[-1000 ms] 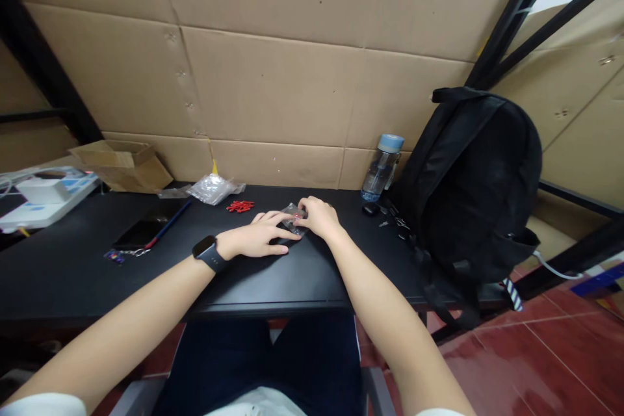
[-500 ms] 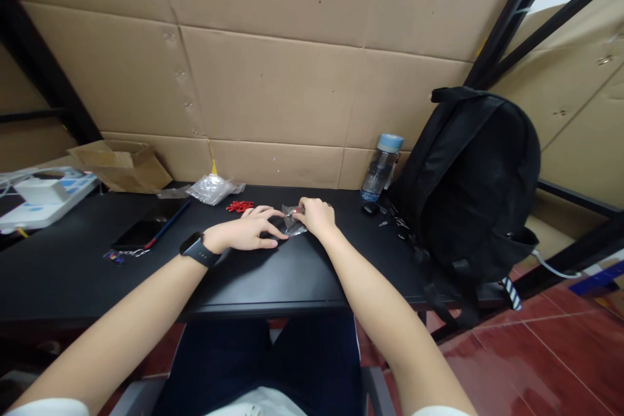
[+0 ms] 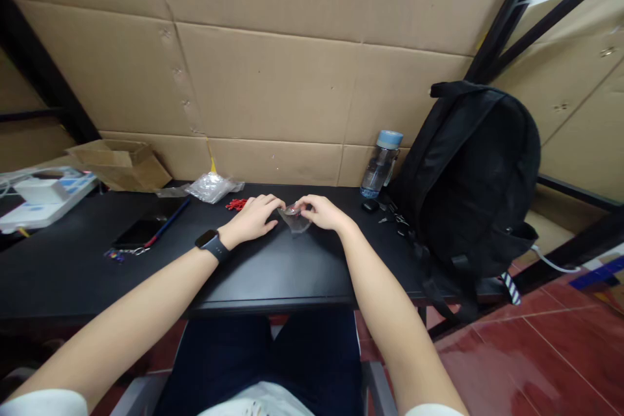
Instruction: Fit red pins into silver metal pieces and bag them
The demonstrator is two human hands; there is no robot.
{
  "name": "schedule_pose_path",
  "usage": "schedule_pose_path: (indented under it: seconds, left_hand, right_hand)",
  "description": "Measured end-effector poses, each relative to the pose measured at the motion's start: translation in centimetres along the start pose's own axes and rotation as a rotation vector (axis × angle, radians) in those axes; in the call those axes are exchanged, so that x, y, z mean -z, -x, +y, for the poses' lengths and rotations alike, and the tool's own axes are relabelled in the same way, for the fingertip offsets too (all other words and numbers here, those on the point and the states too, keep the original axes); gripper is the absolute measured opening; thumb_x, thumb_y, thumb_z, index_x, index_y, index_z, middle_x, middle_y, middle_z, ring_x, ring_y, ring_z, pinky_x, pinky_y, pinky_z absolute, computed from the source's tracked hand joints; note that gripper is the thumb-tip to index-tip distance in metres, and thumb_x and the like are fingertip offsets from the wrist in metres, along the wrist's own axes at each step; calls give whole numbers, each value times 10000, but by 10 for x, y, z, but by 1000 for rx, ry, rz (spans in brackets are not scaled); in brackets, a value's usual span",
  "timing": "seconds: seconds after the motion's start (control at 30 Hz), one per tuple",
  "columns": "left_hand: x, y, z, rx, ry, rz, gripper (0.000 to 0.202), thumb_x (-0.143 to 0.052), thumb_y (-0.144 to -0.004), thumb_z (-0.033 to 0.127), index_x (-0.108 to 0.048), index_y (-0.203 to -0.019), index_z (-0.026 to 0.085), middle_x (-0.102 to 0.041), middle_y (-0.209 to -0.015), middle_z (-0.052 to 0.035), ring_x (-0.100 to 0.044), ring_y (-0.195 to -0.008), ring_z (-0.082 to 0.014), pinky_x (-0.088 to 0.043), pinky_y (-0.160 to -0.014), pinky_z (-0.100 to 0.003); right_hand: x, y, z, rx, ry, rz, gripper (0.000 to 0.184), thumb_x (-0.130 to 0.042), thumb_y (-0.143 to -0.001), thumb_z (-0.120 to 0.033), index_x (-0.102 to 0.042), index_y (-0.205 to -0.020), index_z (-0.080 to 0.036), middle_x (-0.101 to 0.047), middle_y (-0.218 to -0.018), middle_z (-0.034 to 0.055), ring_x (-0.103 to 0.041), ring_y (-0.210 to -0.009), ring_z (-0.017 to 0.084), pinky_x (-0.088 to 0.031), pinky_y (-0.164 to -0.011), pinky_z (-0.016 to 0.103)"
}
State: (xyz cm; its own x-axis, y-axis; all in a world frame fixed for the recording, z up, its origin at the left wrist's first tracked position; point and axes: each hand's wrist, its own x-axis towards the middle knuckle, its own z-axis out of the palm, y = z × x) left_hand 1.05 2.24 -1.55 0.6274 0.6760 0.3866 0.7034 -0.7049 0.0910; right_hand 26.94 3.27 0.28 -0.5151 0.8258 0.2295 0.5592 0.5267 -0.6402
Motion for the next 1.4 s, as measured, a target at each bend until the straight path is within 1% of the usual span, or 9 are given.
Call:
schedule_pose_path:
  seconds: [0.13, 0.23, 0.37, 0.57, 0.73, 0.87, 1.03, 1.2, 1.4]
  left_hand:
    - [-4, -3, 9, 31, 8, 16, 267, -661, -913, 330, -590, -1162, 266, -619, -1219, -64, -527, -1144, -278, -385, -942, -415]
    - [-9, -5, 15, 43, 16, 38, 193, -649, -935, 361, -622, -1096, 257, -637, -1176, -64, -529, -1129, -271, -375, -944, -413]
    - [-15, -6, 16, 53, 37, 72, 116, -610, -967, 352, -656, -1003, 251, -666, -1102, -52, -536, -1090, -254, -370, -921, -403]
    - [-17, -6, 9, 136, 98, 77, 141, -590, -970, 356, -697, -970, 263, -704, -1044, -41, -565, -1050, -258, -376, -892, -404]
    - [-19, -6, 6, 206, 142, 108, 220, -587, -960, 417, -736, -951, 256, -723, -1056, -56, -577, -1064, -273, -395, -925, -432]
    - [-15, -7, 3, 280, 203, 144, 207, -605, -935, 386, -756, -915, 246, -730, -1071, -54, -610, -1051, -268, -436, -944, -435]
    - [-16, -10, -7, 402, 367, 168, 175, -660, -864, 364, -766, -853, 226, -750, -1070, -45, -668, -1023, -246, -491, -929, -351]
    - [-20, -13, -10, 496, 429, 117, 202, -634, -862, 362, -777, -849, 220, -768, -1053, -47, -685, -1009, -252, -497, -872, -320]
    - [-20, -12, 1, 502, 233, -3, 319, -555, -912, 381, -774, -720, 252, -770, -1031, -48, -641, -1075, -300, -431, -929, -416]
  right_hand:
    - [-2, -3, -1, -65, -123, 18, 273, -440, -991, -298, -663, -1092, -177, -719, -971, 45, -671, -628, 109, -481, -596, 211]
    - [-3, -4, 2, -58, -137, 3, 264, -447, -929, -153, -654, -1090, -176, -717, -1018, 48, -683, -686, 112, -488, -610, 210]
    - [0, -2, 8, 23, 87, 116, 339, -531, -790, -10, -697, -1033, -178, -698, -1048, 41, -632, -744, 109, -497, -754, 257]
    - [-1, -3, 14, 60, 231, 143, 232, -810, -708, -149, -758, -929, -194, -681, -967, 23, -567, -778, 137, -454, -744, 263]
    - [-9, -7, 16, 82, 191, 145, 60, -763, -802, -202, -776, -860, -194, -681, -924, 25, -576, -768, 129, -451, -748, 257]
    - [-7, -8, 17, 80, 176, 167, 58, -720, -832, -188, -777, -824, -180, -688, -909, 40, -593, -765, 135, -459, -750, 263]
    - [-5, -11, 18, -12, 115, 196, 46, -726, -798, -176, -770, -791, -165, -695, -930, 50, -596, -728, 133, -464, -727, 265]
    - [-8, -12, 13, -120, 155, 190, 132, -655, -858, -204, -762, -801, -151, -695, -931, 63, -619, -790, 153, -454, -742, 260]
    - [-20, -12, 3, -196, 347, 145, 176, -588, -835, -138, -724, -729, -170, -692, -933, 78, -640, -881, 186, -455, -818, 270]
